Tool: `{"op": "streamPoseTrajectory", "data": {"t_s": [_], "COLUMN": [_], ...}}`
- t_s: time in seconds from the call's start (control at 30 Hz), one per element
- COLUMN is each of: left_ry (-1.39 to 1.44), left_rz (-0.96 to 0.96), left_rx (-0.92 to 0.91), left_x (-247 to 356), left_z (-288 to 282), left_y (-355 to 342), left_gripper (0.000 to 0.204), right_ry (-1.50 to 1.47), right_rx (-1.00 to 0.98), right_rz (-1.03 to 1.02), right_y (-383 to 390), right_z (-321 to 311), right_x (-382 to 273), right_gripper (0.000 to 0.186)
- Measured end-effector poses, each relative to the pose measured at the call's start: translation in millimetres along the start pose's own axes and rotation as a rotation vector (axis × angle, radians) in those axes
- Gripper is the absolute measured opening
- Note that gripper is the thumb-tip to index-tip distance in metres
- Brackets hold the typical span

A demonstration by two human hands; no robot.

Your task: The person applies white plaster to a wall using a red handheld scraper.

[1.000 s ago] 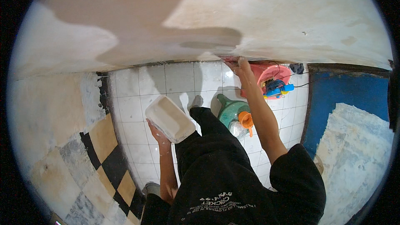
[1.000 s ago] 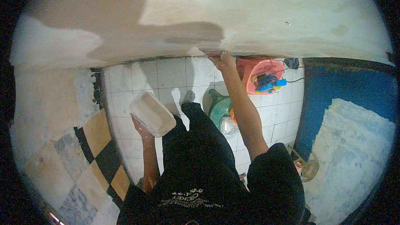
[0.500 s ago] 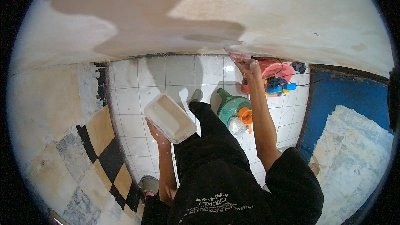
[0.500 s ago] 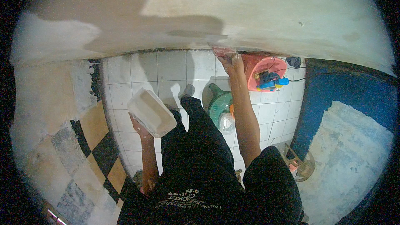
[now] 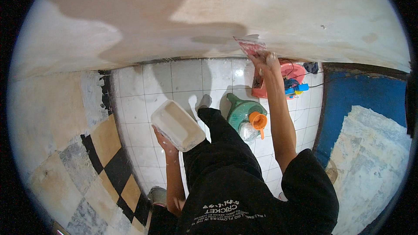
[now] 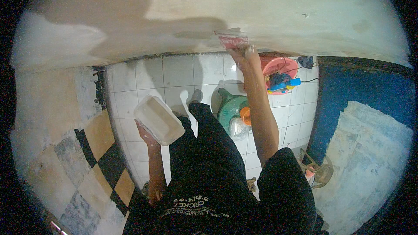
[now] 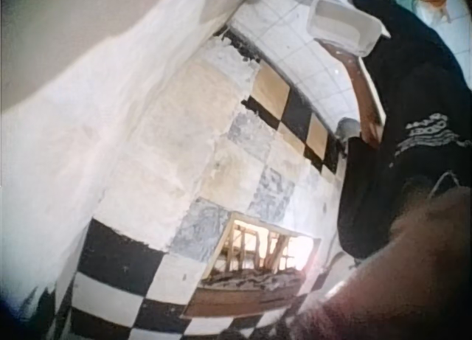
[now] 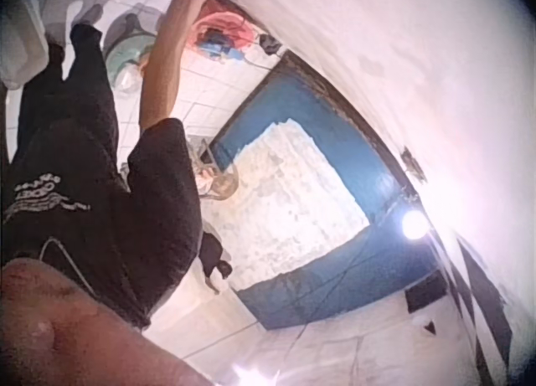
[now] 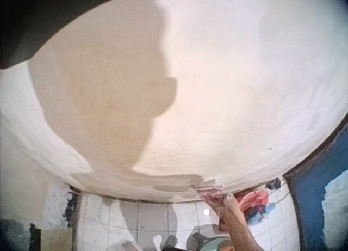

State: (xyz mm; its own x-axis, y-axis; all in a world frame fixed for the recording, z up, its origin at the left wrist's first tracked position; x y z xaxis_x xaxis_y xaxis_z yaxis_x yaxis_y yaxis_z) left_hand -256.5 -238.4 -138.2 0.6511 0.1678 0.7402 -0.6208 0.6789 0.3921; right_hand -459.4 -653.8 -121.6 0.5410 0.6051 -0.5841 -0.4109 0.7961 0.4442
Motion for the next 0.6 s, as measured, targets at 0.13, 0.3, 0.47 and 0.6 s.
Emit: {"op": "streamPoseTrajectory", "data": {"t_s": [0.13, 0.3, 0.47, 0.6], "left_ry": [0.159, 0.303, 0.059, 0.344], "left_rz": [-0.008, -0.054, -0.025, -0.150], "left_rx": [0.019, -0.075, -0.061, 0.018], "left_x": [-9, 2, -10, -33], "left_z": [-9, 11, -11, -19], "left_y": [3, 9, 15, 23], "left_gripper": [0.049, 0.054, 0.062, 0.058], "right_ry": [0.082, 0.008, 0.022, -0.107], "right_rx": [0.003, 0.073, -0.062, -0.041], "right_rz": [0.166, 0.183, 0.028, 0.049], "right_y": [6, -78, -96, -46], "right_z": [-6, -80, -67, -37], "right_x": [32, 102, 78, 45], "right_gripper": [0.035, 0.038, 0.037, 0.031]}}
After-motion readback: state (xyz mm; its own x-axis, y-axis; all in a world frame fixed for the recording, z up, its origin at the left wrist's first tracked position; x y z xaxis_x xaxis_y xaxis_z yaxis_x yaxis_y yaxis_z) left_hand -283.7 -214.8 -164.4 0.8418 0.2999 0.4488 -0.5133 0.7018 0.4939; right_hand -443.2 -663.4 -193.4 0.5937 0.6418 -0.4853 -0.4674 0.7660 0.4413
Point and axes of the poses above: each hand's wrist, its own y-axis away from the middle knuckle, its own z-axis out of the palm, x = y × z, the point moved 7 cm from there along -y, towards the middle knuckle, and after that the axes turned 15 degrees about -x, right-handed, at the moved point
